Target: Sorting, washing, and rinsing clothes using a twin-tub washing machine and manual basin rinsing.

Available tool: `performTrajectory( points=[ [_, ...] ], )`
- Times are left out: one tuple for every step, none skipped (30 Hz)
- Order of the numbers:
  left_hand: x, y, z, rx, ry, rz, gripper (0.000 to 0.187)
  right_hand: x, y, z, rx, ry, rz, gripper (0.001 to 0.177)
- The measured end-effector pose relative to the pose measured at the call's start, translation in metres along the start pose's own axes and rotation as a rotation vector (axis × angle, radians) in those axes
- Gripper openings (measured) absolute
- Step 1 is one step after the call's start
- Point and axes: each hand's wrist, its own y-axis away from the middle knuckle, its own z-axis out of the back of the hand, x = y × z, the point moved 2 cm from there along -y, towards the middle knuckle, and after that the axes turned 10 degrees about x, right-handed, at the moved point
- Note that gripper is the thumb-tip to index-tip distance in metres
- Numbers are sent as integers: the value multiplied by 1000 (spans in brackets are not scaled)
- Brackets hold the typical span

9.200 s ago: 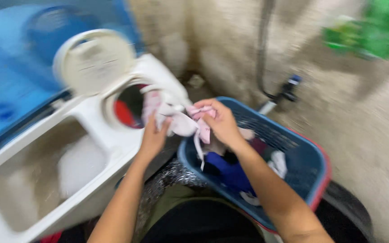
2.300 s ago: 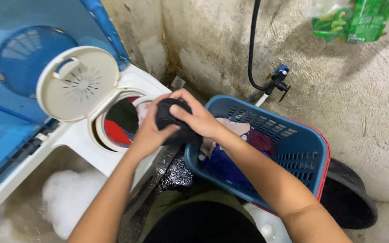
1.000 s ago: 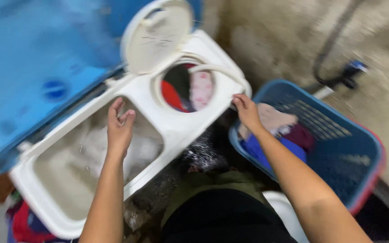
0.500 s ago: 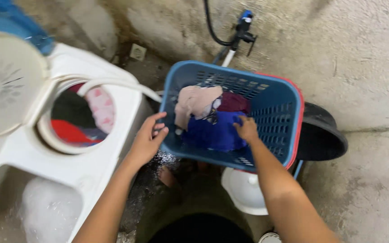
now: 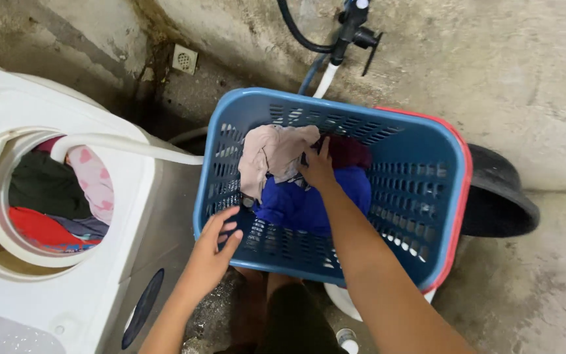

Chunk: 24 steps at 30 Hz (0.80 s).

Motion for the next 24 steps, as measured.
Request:
performTrajectory(
  points=[
    [-2, 2, -1, -6, -2, 8, 47, 3, -3, -2, 7, -6, 5, 81],
    [-4, 5, -1, -14, 7, 55, 48, 6, -6, -5, 79, -9, -99, 81],
    [-6, 8, -2, -22, 16, 103, 49, 9, -8, -8, 151, -12, -202, 81],
    [-2, 9, -1, -32, 8, 106, 49, -1, -16, -26, 153, -21, -193, 81],
    [2, 11, 0, -39, 26, 123, 48, -8, -23, -41, 69, 25, -133, 78],
    [7, 15, -2, -43, 49, 142, 47, -18, -26, -55, -12, 74, -76, 76],
    [10, 17, 0, -51, 46, 147, 47, -20, -27, -66, -8, 68, -70, 76],
    [13, 18, 2, -61, 52, 169, 48, -24, -28, -74, -1, 129, -115, 81],
    [15, 21, 3, -71, 58, 191, 48, -27, -29, -81, 6, 190, -160, 86],
    [16, 21, 4, -71, 60, 193, 48, -22, -23, -75, 8, 191, -159, 86],
    [15, 23, 5, -80, 47, 158, 48, -17, -17, -70, 68, 45, -186, 72],
    [14, 22, 6, -86, 36, 117, 49, -15, -12, -60, 122, -97, -213, 57],
    [12, 23, 5, -83, 39, 112, 49, -6, -3, -47, 118, -92, -215, 57],
    [11, 22, 4, -75, 47, 130, 49, 2, 4, -31, 76, -262, -163, 50],
    [9, 22, 3, -66, 55, 148, 50, 11, 11, -15, 34, -431, -107, 43],
    [8, 21, 0, -62, 60, 138, 50, 17, 23, 3, 26, -422, -107, 43],
    [5, 21, -3, -49, 38, 104, 51, 24, 36, 21, 21, -521, -67, 41],
    [2, 19, -3, -42, 11, 64, 53, 34, 45, 39, 14, -622, -18, 40],
    [-8, 19, -4, -44, 12, 49, 53, 42, 57, 57, 3, -615, -10, 40],
    [-19, 19, -3, -61, -68, -38, 63, 52, 68, 73, 43, -720, -4, 37],
    [-31, 21, -3, -79, -148, -125, 74, 62, 80, 88, 84, -824, 2, 34],
    [-47, 20, -2, -91, -149, -140, 74, 86, 89, 113, 78, -817, 20, 34],
    [-64, 21, -1, -109, -189, -193, 87, 109, 101, 136, 154, -869, -37, 34],
    [-81, 23, 1, -130, -232, -245, 100, 134, 112, 157, 233, -920, -91, 33]
  ],
)
